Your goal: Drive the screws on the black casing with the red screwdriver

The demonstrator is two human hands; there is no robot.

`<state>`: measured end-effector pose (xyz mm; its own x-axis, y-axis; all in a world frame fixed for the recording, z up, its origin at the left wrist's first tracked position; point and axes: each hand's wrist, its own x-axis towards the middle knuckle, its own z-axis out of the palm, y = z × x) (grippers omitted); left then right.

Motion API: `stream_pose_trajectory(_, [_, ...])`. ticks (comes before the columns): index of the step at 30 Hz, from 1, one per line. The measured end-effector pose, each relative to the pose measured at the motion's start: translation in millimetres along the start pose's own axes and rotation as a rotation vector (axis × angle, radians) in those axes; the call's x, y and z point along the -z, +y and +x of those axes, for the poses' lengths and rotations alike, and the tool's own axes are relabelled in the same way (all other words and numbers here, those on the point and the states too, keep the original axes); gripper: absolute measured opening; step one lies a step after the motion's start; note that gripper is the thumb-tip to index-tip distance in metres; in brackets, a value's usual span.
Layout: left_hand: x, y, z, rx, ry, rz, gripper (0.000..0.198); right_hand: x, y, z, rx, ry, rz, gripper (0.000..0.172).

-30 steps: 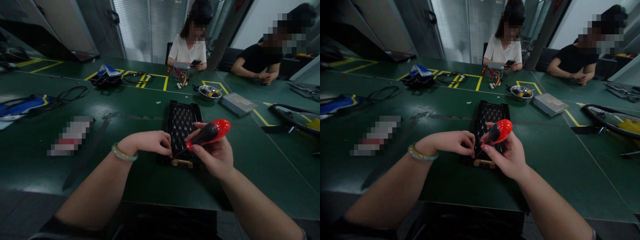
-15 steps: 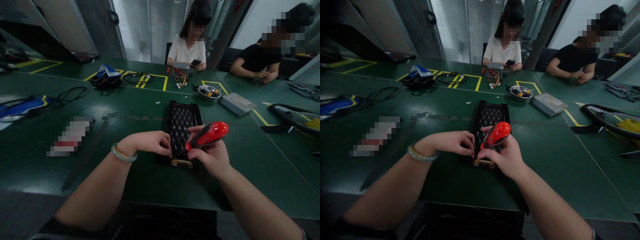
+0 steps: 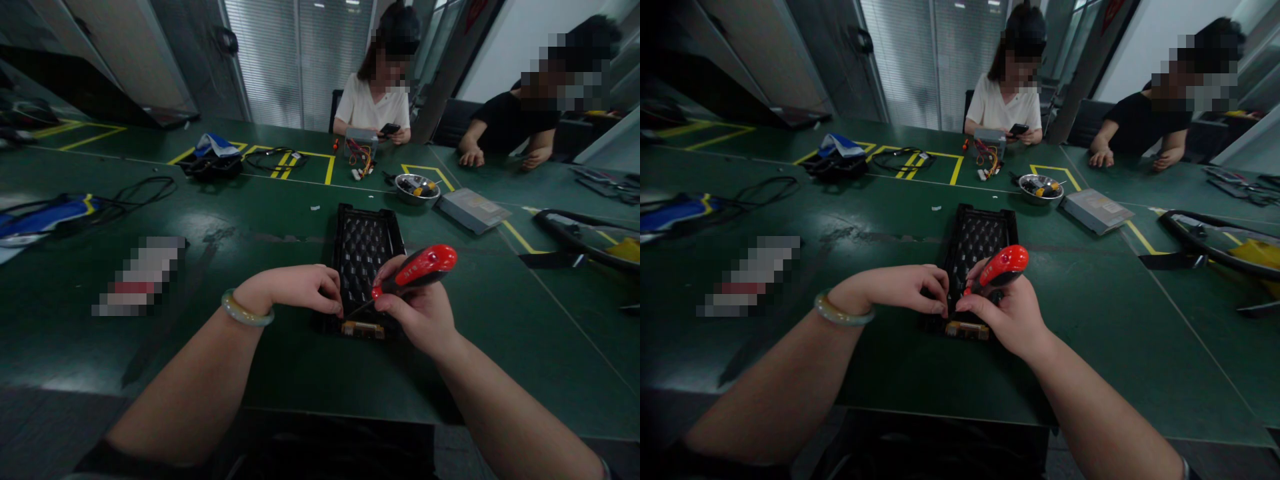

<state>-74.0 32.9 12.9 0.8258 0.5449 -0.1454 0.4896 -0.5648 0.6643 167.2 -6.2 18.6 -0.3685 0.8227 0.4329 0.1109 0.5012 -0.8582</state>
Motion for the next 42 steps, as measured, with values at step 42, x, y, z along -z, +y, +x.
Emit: stream_pose_trajectory(42, [-2.7,1.0,0.5,0.014,0.016,-0.012,0.025,5.4,-2.7,-1.6,0.088,-0.093,-0.067,0.010])
